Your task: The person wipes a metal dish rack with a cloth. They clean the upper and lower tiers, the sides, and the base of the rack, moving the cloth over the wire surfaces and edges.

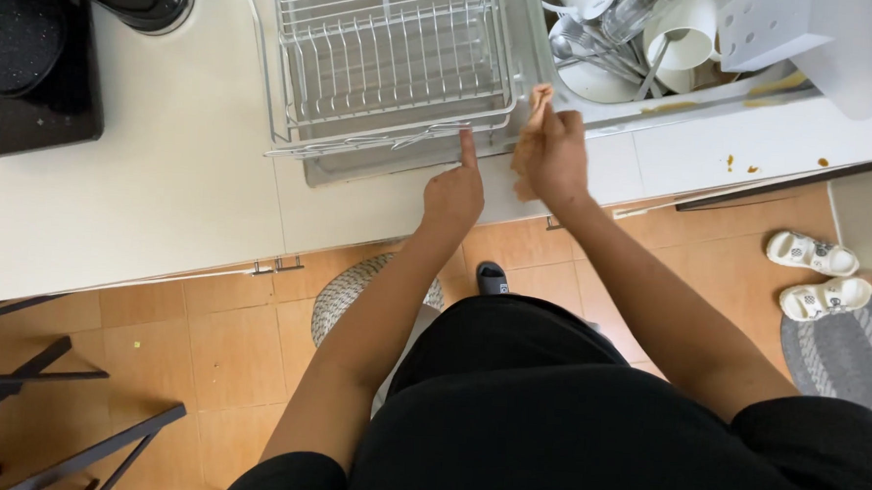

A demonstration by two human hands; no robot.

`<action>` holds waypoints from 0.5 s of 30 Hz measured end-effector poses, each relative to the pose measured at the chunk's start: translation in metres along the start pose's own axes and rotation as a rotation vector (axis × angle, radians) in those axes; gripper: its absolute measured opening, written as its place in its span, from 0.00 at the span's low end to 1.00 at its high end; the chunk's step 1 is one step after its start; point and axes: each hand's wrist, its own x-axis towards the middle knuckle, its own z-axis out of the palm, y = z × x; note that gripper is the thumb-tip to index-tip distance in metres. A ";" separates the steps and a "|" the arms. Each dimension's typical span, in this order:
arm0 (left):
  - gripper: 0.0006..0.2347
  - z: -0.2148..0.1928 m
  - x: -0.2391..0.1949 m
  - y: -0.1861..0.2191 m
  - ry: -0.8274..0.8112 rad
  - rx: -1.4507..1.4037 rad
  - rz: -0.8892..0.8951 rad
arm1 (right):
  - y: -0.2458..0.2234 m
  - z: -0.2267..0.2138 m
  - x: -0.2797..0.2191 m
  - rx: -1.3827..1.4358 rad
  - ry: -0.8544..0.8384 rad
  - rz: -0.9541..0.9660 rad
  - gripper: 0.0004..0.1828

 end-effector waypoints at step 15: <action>0.39 0.010 0.007 -0.005 0.005 0.080 -0.007 | 0.029 0.015 0.037 0.234 -0.118 0.071 0.16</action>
